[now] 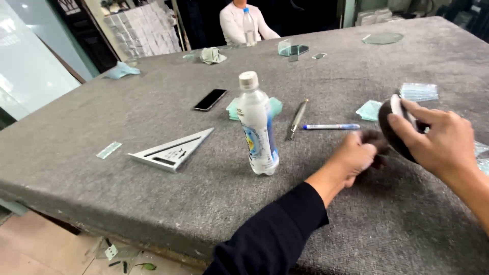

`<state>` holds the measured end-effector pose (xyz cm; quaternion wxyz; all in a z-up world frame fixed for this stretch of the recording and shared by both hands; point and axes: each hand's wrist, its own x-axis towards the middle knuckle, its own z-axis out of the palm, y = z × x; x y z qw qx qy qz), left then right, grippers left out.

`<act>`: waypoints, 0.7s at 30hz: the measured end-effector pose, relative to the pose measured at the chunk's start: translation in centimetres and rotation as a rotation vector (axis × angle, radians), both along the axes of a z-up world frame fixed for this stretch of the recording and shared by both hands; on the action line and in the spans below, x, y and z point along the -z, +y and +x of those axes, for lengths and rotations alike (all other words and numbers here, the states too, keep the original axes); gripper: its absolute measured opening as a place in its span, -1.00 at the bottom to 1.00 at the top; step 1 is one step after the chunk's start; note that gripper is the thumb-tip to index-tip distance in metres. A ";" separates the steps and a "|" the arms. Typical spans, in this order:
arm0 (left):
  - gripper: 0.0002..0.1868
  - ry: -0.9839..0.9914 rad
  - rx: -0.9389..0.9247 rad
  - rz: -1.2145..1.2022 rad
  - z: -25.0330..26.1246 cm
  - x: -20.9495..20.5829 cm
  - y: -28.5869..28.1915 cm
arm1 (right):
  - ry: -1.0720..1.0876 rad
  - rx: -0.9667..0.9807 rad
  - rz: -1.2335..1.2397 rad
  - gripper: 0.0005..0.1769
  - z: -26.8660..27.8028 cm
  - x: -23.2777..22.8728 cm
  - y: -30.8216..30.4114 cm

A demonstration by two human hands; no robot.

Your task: Smoothing the sharp edges of small glass pieces using a handheld abrasive sanding stone.

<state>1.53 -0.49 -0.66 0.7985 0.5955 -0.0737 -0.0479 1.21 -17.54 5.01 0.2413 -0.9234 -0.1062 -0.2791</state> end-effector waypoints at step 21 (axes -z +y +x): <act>-0.84 0.075 0.047 -0.088 0.2 -0.3 0.2 | 0.035 -0.032 0.090 -0.26 -0.7 -0.9 0.5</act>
